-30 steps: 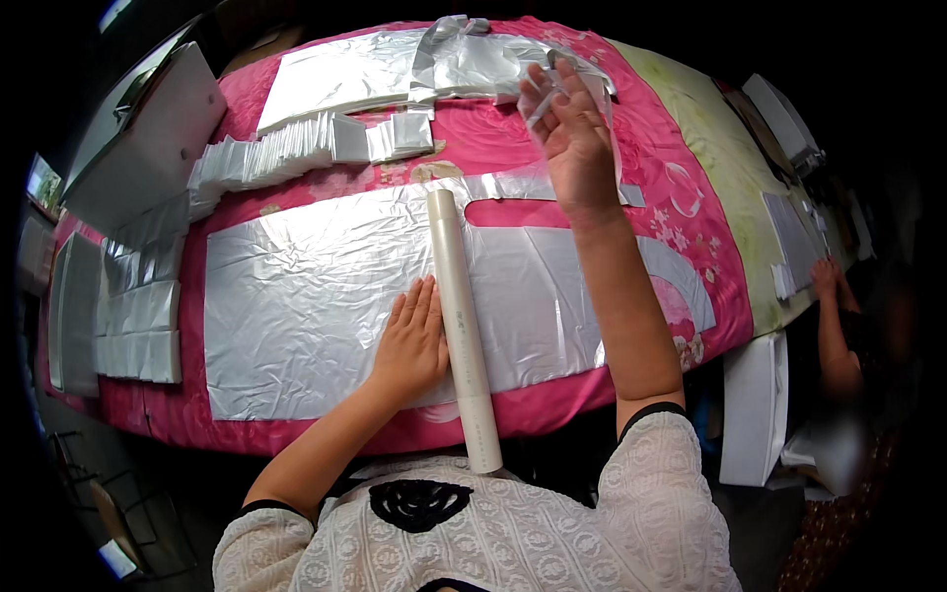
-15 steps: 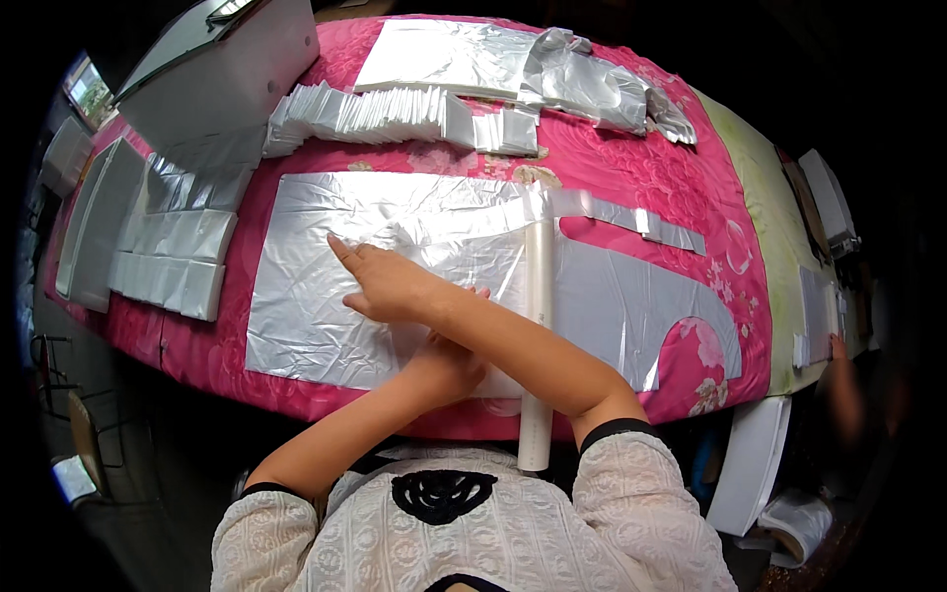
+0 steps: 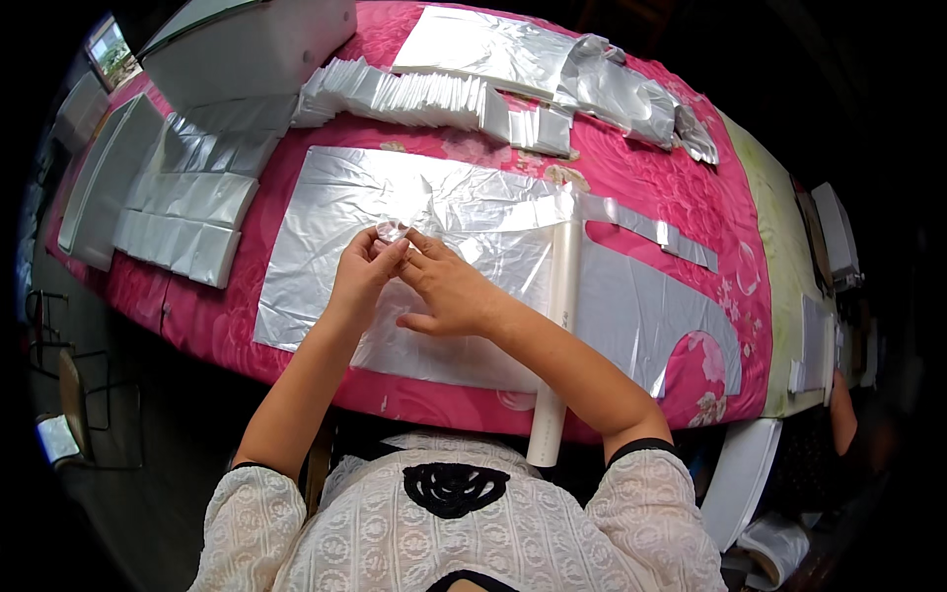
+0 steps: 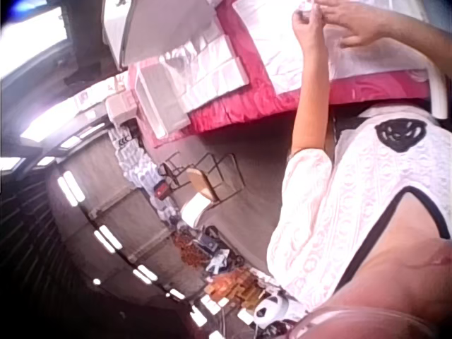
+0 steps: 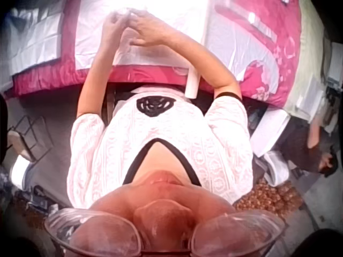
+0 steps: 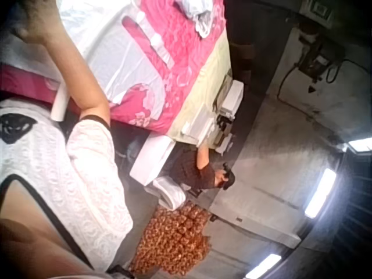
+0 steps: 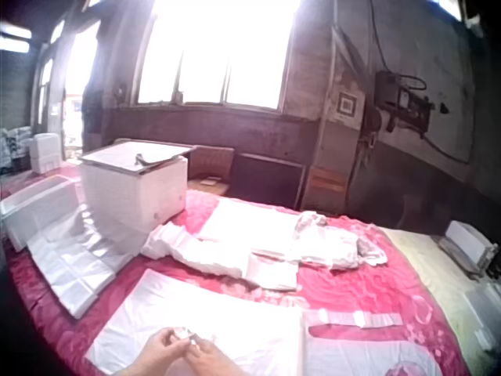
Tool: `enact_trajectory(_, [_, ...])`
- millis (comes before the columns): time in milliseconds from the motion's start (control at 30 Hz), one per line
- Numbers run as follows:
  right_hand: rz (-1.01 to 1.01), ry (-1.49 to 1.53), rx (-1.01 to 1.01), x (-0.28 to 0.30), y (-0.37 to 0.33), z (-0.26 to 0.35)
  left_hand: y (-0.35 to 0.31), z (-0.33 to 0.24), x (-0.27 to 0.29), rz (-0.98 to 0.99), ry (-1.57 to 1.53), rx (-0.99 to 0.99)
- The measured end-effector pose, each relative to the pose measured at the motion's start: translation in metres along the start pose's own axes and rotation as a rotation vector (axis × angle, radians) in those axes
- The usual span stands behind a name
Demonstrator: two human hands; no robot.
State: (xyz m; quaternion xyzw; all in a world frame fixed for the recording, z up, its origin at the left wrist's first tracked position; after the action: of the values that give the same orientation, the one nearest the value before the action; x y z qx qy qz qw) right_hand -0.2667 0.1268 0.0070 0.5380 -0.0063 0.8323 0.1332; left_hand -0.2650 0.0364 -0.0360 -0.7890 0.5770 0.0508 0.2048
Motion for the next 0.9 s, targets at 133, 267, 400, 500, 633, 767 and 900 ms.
enact_trajectory(133, [-0.260, -0.024, 0.070, 0.020, -0.011, 0.004, 0.000, 0.008, 0.025, -0.117, 0.096, 0.037])
enact_trajectory(267, [-0.573, 0.052, -0.310, 0.050, -0.024, -0.045, -0.005, -0.001, 0.032, -0.148, 0.240, -0.061])
enact_trajectory(400, [-0.416, -0.220, -0.545, 0.051, -0.009, -0.088, -0.009, -0.011, 0.035, -0.171, 0.383, -0.178])
enact_trajectory(500, [-0.356, -0.230, -0.587, 0.039, -0.002, -0.117, -0.011, -0.013, 0.040, -0.175, 0.510, -0.167])
enact_trajectory(633, [-0.515, 0.082, -0.654, 0.057, -0.020, -0.131, -0.017, -0.019, 0.039, -0.144, 0.687, -0.216])
enact_trajectory(767, [-0.962, 0.615, -0.619, 0.114, -0.095, -0.160, -0.032, -0.040, 0.028, -0.245, 0.996, -0.348])
enact_trajectory(900, [-1.444, 0.966, -0.807, 0.140, -0.271, -0.225, -0.045, -0.054, 0.017, -0.329, 1.179, -0.693])
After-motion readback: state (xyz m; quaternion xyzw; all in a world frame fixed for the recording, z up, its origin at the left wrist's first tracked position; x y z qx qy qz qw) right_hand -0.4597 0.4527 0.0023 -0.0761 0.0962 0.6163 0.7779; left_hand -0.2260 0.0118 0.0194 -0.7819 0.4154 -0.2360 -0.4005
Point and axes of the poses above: each hand's wrist, its own y-axis towards the middle knuckle, its own x-axis out of the back of the hand, z = x × y, the point moved 9 cm from there along y, towards the middle knuckle, and after that the axes turned 5 degrees about x, right-handed, at the moved point
